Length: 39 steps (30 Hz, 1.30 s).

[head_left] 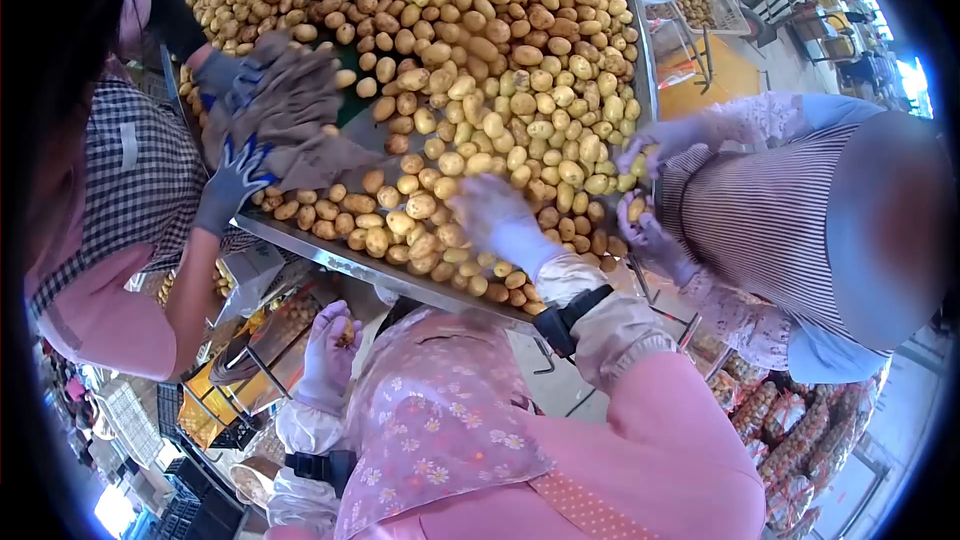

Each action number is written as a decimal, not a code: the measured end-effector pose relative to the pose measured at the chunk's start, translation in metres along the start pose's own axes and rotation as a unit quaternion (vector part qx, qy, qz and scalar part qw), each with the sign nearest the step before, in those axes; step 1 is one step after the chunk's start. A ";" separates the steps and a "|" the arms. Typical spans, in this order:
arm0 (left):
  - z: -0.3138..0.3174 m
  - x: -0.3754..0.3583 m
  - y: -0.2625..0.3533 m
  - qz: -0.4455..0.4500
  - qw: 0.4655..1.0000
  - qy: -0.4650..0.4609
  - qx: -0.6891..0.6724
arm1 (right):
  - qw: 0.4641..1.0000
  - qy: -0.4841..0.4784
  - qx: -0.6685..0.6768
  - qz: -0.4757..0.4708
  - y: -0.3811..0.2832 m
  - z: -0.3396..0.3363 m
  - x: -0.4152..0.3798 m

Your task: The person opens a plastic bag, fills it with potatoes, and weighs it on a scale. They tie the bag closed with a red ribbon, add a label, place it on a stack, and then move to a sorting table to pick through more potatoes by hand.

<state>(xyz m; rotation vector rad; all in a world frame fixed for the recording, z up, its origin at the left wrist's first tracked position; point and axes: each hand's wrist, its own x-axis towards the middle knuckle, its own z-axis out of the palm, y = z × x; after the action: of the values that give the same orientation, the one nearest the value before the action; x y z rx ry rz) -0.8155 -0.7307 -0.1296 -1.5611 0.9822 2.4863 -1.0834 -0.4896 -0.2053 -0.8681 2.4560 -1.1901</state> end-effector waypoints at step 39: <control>-0.187 -0.141 0.041 0.629 0.700 0.286 0.180 | 0.977 -0.054 -0.207 -0.013 -0.031 0.008 -0.172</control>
<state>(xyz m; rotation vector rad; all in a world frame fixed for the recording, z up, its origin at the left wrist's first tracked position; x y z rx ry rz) -0.6121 -0.8233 -0.0483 -1.8083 3.2955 1.7927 -0.9329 -0.4023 -0.1877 -1.0415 2.6500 -0.6213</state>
